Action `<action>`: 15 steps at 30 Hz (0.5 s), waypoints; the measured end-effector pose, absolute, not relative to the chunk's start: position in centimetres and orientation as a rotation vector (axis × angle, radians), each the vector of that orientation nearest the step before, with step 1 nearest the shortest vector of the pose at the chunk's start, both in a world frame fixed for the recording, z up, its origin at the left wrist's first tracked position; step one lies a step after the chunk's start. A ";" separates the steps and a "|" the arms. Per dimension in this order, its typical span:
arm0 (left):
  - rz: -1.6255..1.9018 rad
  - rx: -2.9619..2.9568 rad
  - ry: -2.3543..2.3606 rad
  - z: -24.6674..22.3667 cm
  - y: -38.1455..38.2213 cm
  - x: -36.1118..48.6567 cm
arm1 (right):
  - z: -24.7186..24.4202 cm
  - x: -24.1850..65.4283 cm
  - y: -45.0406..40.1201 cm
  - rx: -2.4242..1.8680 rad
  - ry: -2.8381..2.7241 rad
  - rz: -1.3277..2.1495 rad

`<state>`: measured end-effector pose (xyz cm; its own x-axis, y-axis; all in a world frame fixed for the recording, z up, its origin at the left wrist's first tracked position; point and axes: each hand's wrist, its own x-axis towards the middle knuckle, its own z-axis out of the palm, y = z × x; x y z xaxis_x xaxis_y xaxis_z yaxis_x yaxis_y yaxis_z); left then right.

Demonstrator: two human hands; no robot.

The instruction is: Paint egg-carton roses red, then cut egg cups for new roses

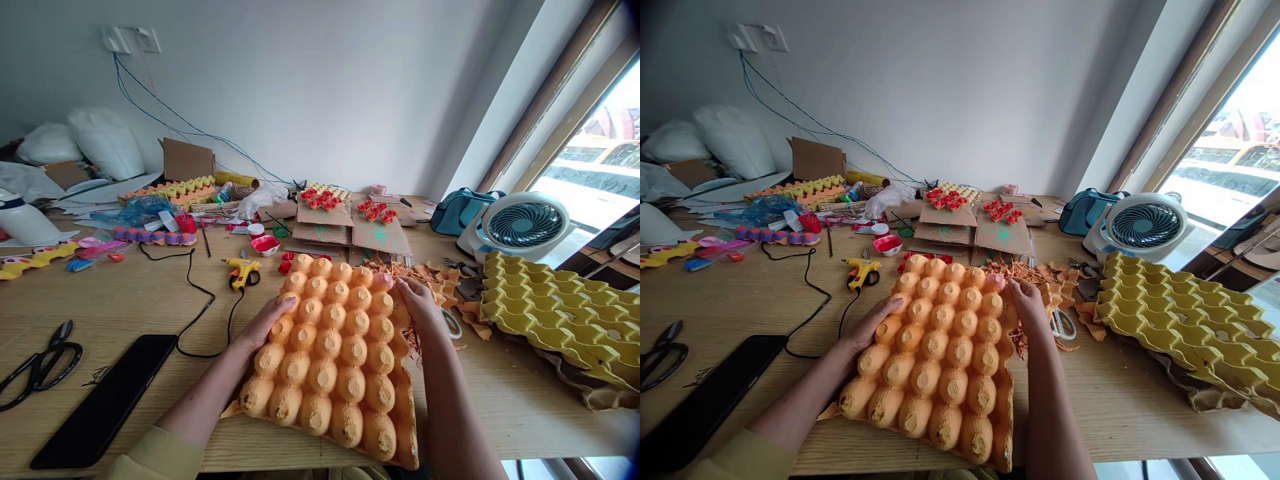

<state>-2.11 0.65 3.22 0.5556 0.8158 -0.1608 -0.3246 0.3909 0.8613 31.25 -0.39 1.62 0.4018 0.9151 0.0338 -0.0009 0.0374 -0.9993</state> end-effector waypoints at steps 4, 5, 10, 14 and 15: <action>0.794 0.865 0.647 3.2 0.7 -2.2 | 2.0 31.3 -0.6 -1.234 -0.843 0.959; 0.785 0.852 0.644 3.2 0.7 -2.2 | 2.0 31.3 -0.6 -1.212 -0.826 0.972; 0.766 0.804 0.656 3.5 0.5 -2.0 | 2.0 31.7 -0.5 -1.126 -0.728 0.990; 0.736 0.741 0.674 3.6 0.2 -2.0 | 2.1 31.4 -0.4 -1.054 -0.684 1.007; 0.722 0.722 0.676 3.6 0.1 -2.0 | 2.2 31.2 -0.5 -1.036 -0.681 1.013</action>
<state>-1.96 0.13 3.60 0.5695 0.7693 -0.2895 -0.3394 0.5409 0.7696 31.17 -0.49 2.21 0.4014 0.9159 0.0036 -0.3490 0.1565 -0.9239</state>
